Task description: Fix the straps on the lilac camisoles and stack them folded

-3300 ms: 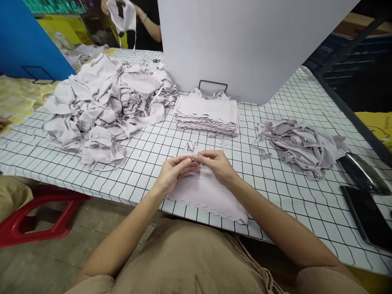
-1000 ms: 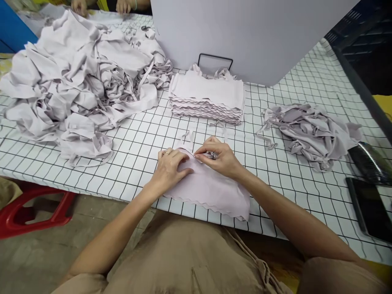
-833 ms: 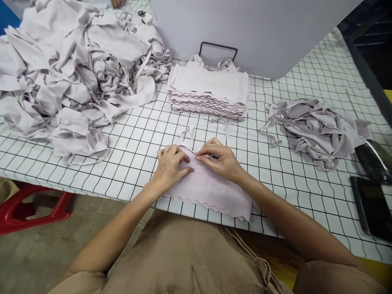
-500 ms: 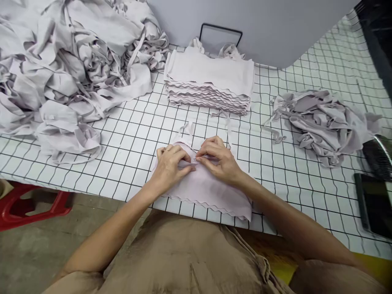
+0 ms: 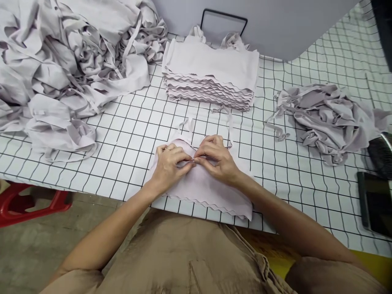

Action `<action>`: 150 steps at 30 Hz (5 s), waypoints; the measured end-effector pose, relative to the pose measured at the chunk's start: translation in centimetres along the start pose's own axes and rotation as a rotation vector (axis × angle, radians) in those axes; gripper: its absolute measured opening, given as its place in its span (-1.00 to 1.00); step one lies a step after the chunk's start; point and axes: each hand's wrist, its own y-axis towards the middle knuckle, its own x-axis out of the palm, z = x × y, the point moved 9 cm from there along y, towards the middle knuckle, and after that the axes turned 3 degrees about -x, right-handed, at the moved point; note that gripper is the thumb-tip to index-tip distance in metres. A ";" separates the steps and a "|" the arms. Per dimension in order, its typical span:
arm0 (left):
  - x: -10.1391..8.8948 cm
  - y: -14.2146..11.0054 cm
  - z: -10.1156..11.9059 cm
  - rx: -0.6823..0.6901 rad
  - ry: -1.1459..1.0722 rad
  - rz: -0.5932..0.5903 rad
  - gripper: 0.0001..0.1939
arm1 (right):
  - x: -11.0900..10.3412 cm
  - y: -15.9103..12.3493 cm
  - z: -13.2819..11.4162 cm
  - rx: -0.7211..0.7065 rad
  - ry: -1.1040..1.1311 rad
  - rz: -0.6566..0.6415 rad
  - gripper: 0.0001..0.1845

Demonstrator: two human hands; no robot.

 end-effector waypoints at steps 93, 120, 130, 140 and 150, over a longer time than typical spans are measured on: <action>3.4 8.9 9.1 -0.034 -0.770 -0.409 -0.56 | -10.6 -2.9 -2.3 -0.293 -0.785 0.274 -0.80; 1.1 2.9 6.8 -0.338 -0.874 -0.379 -0.55 | -10.0 -3.4 -0.3 -0.038 0.003 0.087 -0.51; 1.8 2.6 7.1 -0.342 -0.874 -0.347 -0.59 | -8.9 -3.3 -0.1 0.180 0.368 0.192 -0.87; 2.4 3.1 7.8 0.007 -0.463 -0.179 -0.85 | -10.4 -4.4 0.7 0.223 0.193 0.282 -0.92; 5.7 2.4 6.6 0.090 0.160 -0.171 -0.78 | -9.4 -6.0 1.2 0.109 0.049 0.191 -0.90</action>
